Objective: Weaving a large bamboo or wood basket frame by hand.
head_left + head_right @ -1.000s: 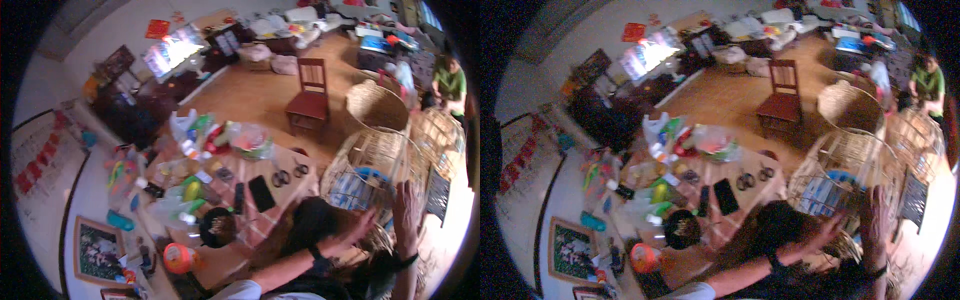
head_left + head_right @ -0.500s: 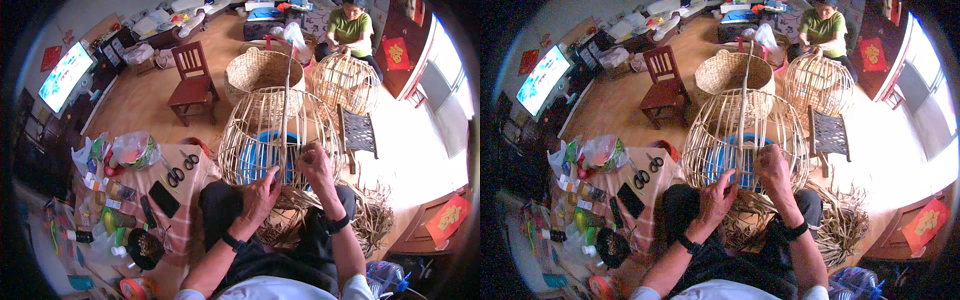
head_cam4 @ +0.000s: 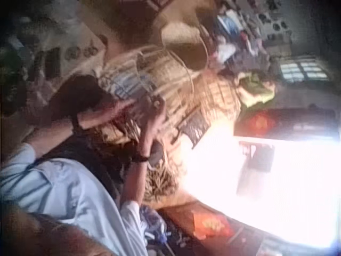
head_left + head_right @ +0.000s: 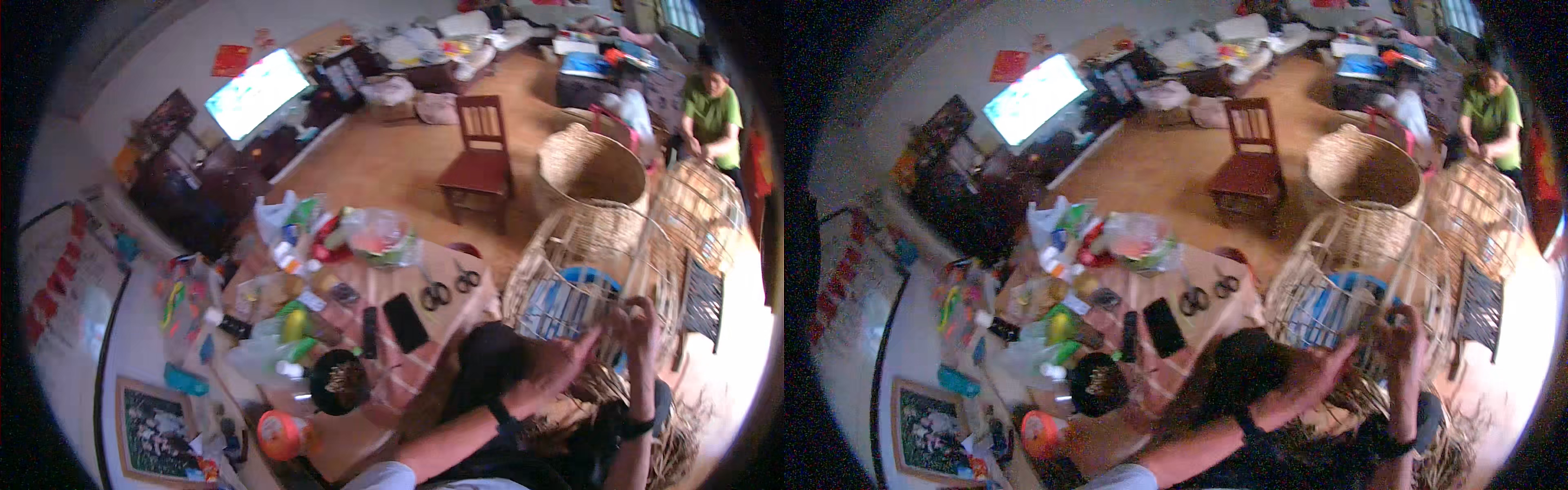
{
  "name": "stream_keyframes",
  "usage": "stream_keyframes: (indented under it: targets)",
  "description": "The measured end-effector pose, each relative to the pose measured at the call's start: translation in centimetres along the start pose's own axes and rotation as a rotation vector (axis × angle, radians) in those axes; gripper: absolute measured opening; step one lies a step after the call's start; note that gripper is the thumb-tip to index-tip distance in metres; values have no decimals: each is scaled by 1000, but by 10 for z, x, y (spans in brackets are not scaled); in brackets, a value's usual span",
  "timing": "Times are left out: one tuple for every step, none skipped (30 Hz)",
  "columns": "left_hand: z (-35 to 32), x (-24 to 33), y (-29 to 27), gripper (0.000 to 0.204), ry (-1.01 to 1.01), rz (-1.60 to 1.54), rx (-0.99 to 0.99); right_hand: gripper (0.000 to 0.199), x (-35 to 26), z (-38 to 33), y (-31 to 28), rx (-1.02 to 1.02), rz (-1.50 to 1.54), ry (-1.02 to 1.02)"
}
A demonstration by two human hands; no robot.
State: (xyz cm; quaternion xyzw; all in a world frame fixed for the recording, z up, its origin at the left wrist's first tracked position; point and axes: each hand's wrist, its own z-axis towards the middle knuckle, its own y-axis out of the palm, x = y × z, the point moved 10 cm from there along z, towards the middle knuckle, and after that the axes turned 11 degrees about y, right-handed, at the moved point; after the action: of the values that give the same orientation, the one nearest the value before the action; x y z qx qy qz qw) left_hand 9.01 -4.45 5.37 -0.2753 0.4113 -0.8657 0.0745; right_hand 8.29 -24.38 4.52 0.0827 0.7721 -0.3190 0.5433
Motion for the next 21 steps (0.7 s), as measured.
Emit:
stream_keyframes:
  targets:
    - [-2,-3,10,54,-15,60,-35,17,-9,-8,-5,-10,96,-101]
    - [0,-2,4,52,-34,35,-56,13,-13,-3,-3,-32,-42,-156]
    - [-3,-2,1,50,-65,-2,-75,15,-19,-3,6,-56,-194,-207]
    - [-4,-3,-5,50,-77,10,-69,15,-21,-7,13,-71,-192,-216]
    - [-4,-3,-9,49,-86,5,-84,20,-25,-14,17,-86,-115,-232]
    - [-6,-5,-9,48,-99,-6,-93,25,-30,-19,19,-102,-45,-249]
    - [-7,-8,-7,48,-105,0,-86,25,-35,-19,21,-110,-47,-255]
    - [-8,-12,0,51,-117,-53,-90,25,-38,-16,25,-135,-38,-225]
    - [-7,-12,4,55,-127,-112,-97,25,-37,-13,26,-155,-31,-189]
    - [-7,-12,4,55,-129,-111,-96,21,-35,-14,28,-146,64,-152]
    - [-6,-10,2,49,-114,-105,-59,21,-32,-14,32,-148,64,-153]
    - [0,-4,-6,42,-97,-104,-21,16,-29,-14,26,-84,124,-201]
    - [4,1,-10,42,-97,-108,-21,14,-23,-11,21,-50,155,-224]
    - [5,3,-13,42,-119,-109,-49,13,-18,-9,16,-17,182,-248]
    - [5,4,-15,41,-143,-106,-77,11,-10,-3,15,15,82,-218]
    - [4,4,-14,41,-145,-106,-76,12,-3,0,16,48,-20,-188]
    - [6,5,-15,38,-143,-85,-47,12,1,0,18,47,-21,-188]
    - [7,5,-19,35,-141,-65,-16,15,0,-1,17,93,-38,-195]
    - [8,6,-19,35,-140,-66,-12,19,-4,-2,14,140,-56,-201]
    - [9,6,-20,30,-157,-105,11,19,-8,-6,11,142,-59,-204]
    - [8,5,-21,26,-177,-140,30,21,-25,-17,11,202,-253,-267]
